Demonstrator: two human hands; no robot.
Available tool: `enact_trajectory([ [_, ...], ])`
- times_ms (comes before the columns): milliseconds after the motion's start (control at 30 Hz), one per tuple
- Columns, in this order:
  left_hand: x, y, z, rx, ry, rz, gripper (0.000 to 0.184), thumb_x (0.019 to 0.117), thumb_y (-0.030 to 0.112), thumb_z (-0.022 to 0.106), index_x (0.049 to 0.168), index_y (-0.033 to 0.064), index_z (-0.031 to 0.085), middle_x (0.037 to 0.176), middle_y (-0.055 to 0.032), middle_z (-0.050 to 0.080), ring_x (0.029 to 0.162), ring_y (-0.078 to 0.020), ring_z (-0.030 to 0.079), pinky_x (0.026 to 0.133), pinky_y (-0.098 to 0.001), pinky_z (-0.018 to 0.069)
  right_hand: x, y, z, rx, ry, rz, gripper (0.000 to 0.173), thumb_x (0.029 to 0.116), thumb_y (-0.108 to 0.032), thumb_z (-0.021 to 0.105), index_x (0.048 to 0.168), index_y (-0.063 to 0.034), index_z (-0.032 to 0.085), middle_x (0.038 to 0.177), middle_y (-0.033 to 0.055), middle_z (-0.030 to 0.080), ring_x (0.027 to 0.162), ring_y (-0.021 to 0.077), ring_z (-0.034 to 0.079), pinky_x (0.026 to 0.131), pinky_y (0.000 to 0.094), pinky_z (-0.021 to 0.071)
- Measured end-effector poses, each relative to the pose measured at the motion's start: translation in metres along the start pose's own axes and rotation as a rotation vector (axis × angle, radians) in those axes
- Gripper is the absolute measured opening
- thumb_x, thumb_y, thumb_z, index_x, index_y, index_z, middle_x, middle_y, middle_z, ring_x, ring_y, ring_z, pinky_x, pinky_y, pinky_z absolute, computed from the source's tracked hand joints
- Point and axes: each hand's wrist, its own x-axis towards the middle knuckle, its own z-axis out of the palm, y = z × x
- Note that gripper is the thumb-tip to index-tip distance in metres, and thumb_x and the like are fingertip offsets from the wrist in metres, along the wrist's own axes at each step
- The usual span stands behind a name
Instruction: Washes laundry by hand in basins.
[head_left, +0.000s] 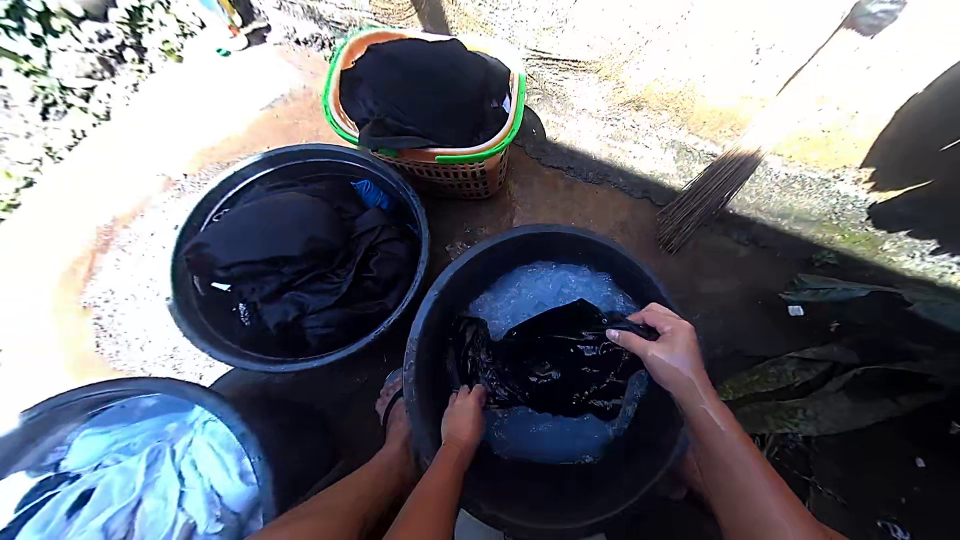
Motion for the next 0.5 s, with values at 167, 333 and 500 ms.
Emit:
enact_trajectory([
  [167, 0.008, 0.017, 0.012, -0.481, 0.453, -0.071, 0.049, 0.0971, 0.018, 0.060, 0.140, -0.0046, 0.052, 0.152, -0.0347, 0.039, 0.142, -0.0510, 0.038, 0.115, -0.0608, 0.0348, 0.010, 0.038, 0.003, -0.259, -0.282, 0.378, 0.053, 0.0952, -0.053, 0.066, 0.107, -0.0013, 0.071, 0.110, 0.0173, 0.065, 0.104, 0.0283, 0.061, 0.092, 0.0509, 0.0473],
  [333, 0.064, 0.068, 0.042, -0.116, 0.424, 0.054, 0.108, 0.0778, 0.082, 0.062, 0.163, 0.0243, 0.029, 0.170, -0.0240, 0.007, 0.152, -0.0583, 0.000, 0.107, -0.0863, 0.0096, -0.011, 0.101, 0.096, -0.636, -0.407, 0.385, 0.101, 0.0839, -0.081, 0.057, 0.165, -0.0305, 0.024, 0.173, 0.0145, 0.005, 0.155, 0.0520, 0.002, 0.113, 0.0812, 0.0099],
  [500, 0.105, 0.081, 0.051, 0.097, 0.354, -0.039, 0.104, 0.0769, 0.074, 0.068, 0.160, 0.0196, 0.038, 0.167, -0.0147, 0.030, 0.153, -0.0551, 0.010, 0.108, -0.0843, 0.0114, -0.023, 0.162, 0.156, -0.760, -0.187, 0.129, 0.075, 0.0926, -0.072, 0.049, 0.153, -0.0284, 0.050, 0.165, 0.0160, 0.034, 0.150, 0.0559, 0.021, 0.108, 0.0858, 0.0121],
])
